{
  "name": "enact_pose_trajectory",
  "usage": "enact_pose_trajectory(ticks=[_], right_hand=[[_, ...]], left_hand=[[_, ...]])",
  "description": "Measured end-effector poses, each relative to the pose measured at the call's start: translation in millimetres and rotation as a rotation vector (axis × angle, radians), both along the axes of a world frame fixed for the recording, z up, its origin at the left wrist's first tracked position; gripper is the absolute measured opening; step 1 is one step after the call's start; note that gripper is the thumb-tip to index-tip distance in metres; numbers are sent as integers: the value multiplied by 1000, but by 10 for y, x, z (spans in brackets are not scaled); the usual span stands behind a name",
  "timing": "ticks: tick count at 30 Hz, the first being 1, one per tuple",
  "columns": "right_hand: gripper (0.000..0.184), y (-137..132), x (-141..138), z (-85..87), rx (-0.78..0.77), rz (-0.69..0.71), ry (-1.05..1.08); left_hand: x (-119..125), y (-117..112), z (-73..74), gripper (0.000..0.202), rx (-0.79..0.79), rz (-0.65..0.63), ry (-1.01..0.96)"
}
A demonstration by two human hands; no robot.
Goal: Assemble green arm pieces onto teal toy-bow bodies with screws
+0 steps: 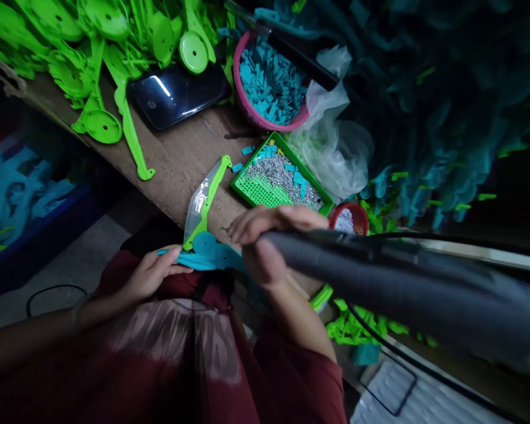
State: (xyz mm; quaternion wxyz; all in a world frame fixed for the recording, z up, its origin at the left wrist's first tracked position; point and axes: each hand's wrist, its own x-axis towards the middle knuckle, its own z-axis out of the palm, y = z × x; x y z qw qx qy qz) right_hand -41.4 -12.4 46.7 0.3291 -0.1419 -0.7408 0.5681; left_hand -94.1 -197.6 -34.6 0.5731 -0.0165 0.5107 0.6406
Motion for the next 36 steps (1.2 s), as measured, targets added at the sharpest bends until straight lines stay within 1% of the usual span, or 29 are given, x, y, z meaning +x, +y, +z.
enact_pose_trajectory(ticks=[2, 3, 4, 5, 6, 7, 8, 9, 10, 13, 14, 15, 16, 19, 20, 21, 22, 23, 25, 27, 28, 29, 30, 32, 33, 34, 35, 36], right_hand=[[43, 55, 121, -22, 20, -275, -12], [46, 45, 213, -41, -6, -361, -101], [47, 15, 319, -60, -55, -395, -251], [47, -25, 427, -76, -123, -364, -417], [47, -69, 521, -89, -197, -273, -571], [46, -109, 588, -102, -262, -153, -692], [46, -141, 616, -116, -308, -34, -767], [47, -161, 600, -136, -335, 63, -800], [49, -169, 543, -161, -358, 127, -802], [46, -143, 231, -260, -452, 189, -723], [44, -129, 125, -293, -470, 233, -697], [42, -118, 35, -324, -458, 290, -670], [40, -111, -34, -351, -415, 356, -639], [40, -86, -118, -378, -227, 525, -567], [40, -68, -107, -357, -172, 554, -564], [40, -42, -75, -315, -110, 554, -570], [42, -9, -17, -251, -32, 519, -582], [44, 32, 73, -166, 62, 456, -593], [48, 119, 372, 40, 258, 283, -588], [45, 174, 841, 229, 411, 83, -573], [40, 171, 1131, 292, 477, -40, -572], [33, 140, 1447, 324, 546, -193, -580], [27, 78, 1775, 323, 616, -374, -600], [17, -131, 2412, 232, 702, -736, -683], [15, -265, 2691, 157, 699, -856, -755], [15, -404, 2928, 72, 676, -920, -824], [16, -533, 3115, -12, 638, -942, -883], [19, -640, 3249, -89, 602, -917, -935]], left_hand=[[22, -12, 3, 63, -30, 41, -20], [24, -25, 8, 65, -41, 62, -4], [23, -45, 14, 67, -50, 86, 13], [21, -69, 21, 69, -60, 109, 26], [19, -97, 27, 71, -70, 128, 33], [20, -126, 33, 72, -76, 140, 38], [24, -152, 38, 72, -80, 143, 43], [31, -174, 43, 72, -83, 139, 48], [41, -190, 47, 72, -86, 131, 53], [73, -203, 59, 69, -81, 108, 54], [81, -201, 63, 68, -72, 103, 48], [86, -197, 67, 67, -60, 99, 44], [88, -192, 70, 66, -49, 94, 43], [69, -168, 76, 64, -36, 75, 61], [49, -153, 76, 63, -32, 68, 69], [19, -133, 76, 61, -27, 62, 78], [-23, -107, 76, 59, -24, 60, 90], [-77, -75, 78, 57, -24, 71, 108], [-208, 1, 91, 52, -33, 135, 159], [-336, 71, 122, 45, -34, 216, 207], [-384, 93, 145, 41, -29, 242, 223], [-415, 101, 172, 37, -26, 250, 232], [-427, 90, 202, 33, -35, 242, 238], [-396, 24, 269, 22, -111, 226, 262], [-357, -19, 303, 20, -176, 208, 287], [-303, -56, 336, 20, -243, 164, 321], [-233, -73, 369, 24, -290, 66, 363], [-141, -63, 401, 28, -297, -84, 397]])
